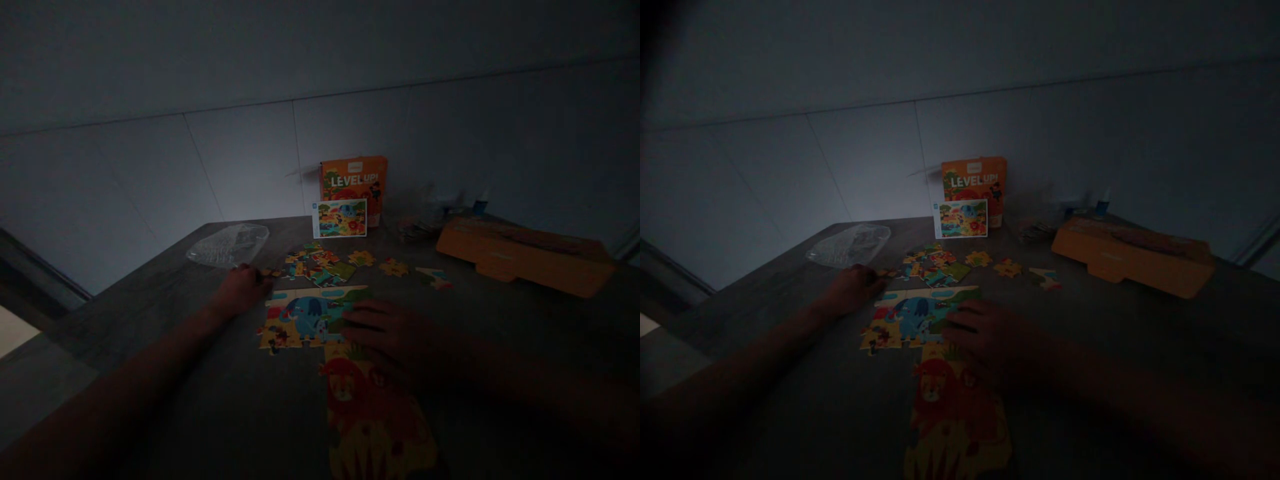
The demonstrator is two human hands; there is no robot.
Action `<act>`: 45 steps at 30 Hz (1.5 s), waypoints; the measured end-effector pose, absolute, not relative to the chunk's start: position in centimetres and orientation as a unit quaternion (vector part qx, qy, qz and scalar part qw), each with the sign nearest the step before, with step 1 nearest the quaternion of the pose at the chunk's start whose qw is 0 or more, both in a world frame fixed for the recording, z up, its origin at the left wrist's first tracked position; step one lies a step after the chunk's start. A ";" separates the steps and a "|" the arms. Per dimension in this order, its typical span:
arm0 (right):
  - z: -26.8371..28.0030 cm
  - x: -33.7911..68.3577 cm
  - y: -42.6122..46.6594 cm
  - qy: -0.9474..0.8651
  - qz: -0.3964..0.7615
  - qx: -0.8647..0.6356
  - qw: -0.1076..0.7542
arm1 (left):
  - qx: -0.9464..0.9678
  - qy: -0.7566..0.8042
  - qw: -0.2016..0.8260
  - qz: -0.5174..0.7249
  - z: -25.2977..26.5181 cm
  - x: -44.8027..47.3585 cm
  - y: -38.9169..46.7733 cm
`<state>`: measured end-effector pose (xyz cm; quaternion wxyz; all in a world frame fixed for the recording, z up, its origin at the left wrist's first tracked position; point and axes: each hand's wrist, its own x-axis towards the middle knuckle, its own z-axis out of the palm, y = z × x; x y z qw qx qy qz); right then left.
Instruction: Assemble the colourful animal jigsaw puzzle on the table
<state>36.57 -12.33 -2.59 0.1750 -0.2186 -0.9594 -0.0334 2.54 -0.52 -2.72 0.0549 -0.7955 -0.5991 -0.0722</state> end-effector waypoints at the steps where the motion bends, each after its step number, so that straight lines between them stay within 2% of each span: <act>1: -2.5 36.5 -12.3 -0.958 -0.035 -0.220 0.180 | -0.808 -0.580 0.060 -0.080 -2.8 2.8 -0.7; 5: -2.4 36.5 -12.2 -0.954 -0.027 -0.232 0.188 | -0.872 -0.472 0.055 -0.119 -2.6 4.5 -2.5; 7: -2.5 36.4 -12.3 -0.951 -0.019 -0.238 0.195 | -0.925 -0.352 0.026 -0.142 -2.5 5.6 -3.8; 9: -2.5 36.4 -12.3 -0.945 -0.003 -0.255 0.203 | -0.968 -0.229 -0.024 -0.103 -2.5 6.5 -4.9; 11: -2.5 36.5 -12.2 -0.936 0.029 -0.279 0.214 | -0.978 -0.192 -0.054 -0.060 -2.6 7.2 -5.6; 15: -2.1 37.0 -10.2 -0.918 0.070 -0.312 0.235 | -0.976 -0.205 -0.067 -0.035 -2.6 7.6 -5.8; 23: -3.3 35.1 -2.2 -0.907 -0.038 -0.383 0.170 | -0.971 -0.226 -0.069 -0.025 -2.3 7.5 -5.7; 33: -4.4 34.5 -2.7 -0.841 -0.102 -0.490 0.208 | -0.940 -0.335 -0.034 -0.051 -3.1 7.1 -5.2; 45: -4.8 35.5 -1.4 -0.949 -0.003 -0.239 0.205 | -0.934 -0.350 -0.031 -0.065 -3.5 6.8 -5.0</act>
